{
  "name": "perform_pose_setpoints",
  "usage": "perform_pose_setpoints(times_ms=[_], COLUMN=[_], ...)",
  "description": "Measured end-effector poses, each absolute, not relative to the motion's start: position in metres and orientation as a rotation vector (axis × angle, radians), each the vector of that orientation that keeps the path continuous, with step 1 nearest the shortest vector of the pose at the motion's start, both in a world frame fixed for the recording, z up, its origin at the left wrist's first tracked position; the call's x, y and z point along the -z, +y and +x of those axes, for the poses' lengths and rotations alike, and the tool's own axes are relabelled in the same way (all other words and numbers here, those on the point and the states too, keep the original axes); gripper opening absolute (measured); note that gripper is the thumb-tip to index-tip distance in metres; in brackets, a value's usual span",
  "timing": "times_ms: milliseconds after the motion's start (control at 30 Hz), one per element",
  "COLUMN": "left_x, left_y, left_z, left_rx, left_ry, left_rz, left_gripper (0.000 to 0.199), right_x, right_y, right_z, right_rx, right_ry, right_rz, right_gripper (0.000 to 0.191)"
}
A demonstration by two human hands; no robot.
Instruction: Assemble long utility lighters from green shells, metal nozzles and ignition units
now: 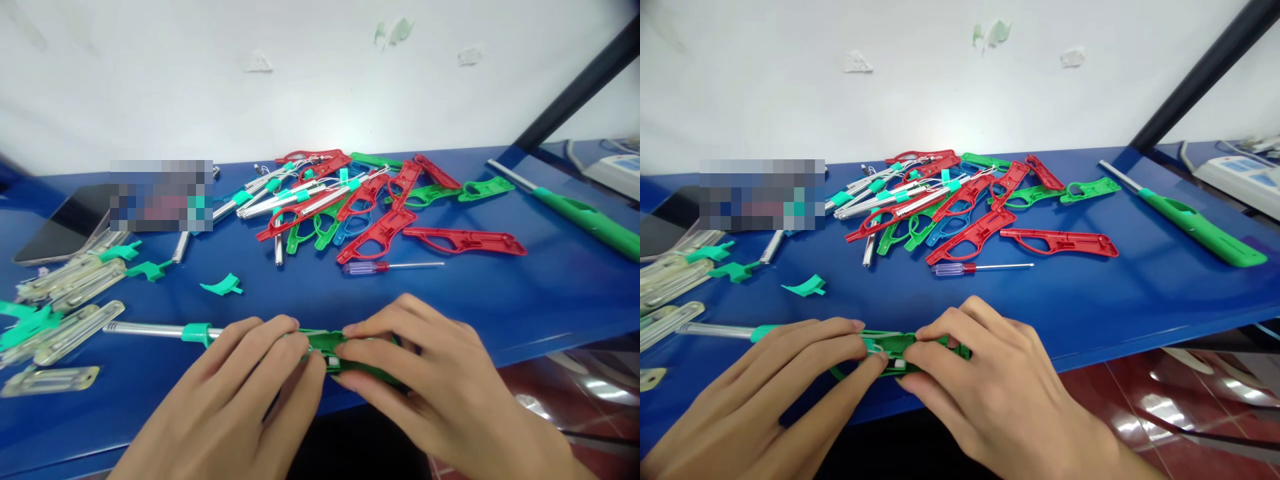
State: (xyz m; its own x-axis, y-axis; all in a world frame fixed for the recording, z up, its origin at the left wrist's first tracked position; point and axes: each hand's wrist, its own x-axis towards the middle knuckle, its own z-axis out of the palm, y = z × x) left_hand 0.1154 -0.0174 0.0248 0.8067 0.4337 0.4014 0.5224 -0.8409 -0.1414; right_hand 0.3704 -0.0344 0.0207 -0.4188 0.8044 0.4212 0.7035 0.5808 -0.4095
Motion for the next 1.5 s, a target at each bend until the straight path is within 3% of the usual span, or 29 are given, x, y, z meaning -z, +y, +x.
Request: perform_pose_setpoints(times_ms=[700, 1133, 1267, 1500], left_x=[-0.021, -0.025, -0.024, -0.023], left_y=[-0.026, -0.024, -0.023, -0.022], left_z=[0.127, 0.129, 0.132, 0.119], left_rx=[0.609, 0.618, 0.770, 0.909], left_ry=[-0.833, -0.884, -0.987, -1.161], left_rz=[-2.710, -2.766, -2.715, -2.746], left_gripper=[0.030, 0.033, 0.026, 0.026], right_x=[-0.020, -0.019, -0.018, -0.021], right_y=[-0.035, -0.035, -0.035, -0.038], right_z=[0.370, 0.371, 0.371, 0.372], right_rx=[-0.224, -0.249, -0.254, -0.250], right_ry=[-2.203, -2.200, -2.204, -2.240], right_rz=[-1.184, -1.200, -1.193, -1.229], right_gripper=[0.008, 0.009, 0.008, 0.021])
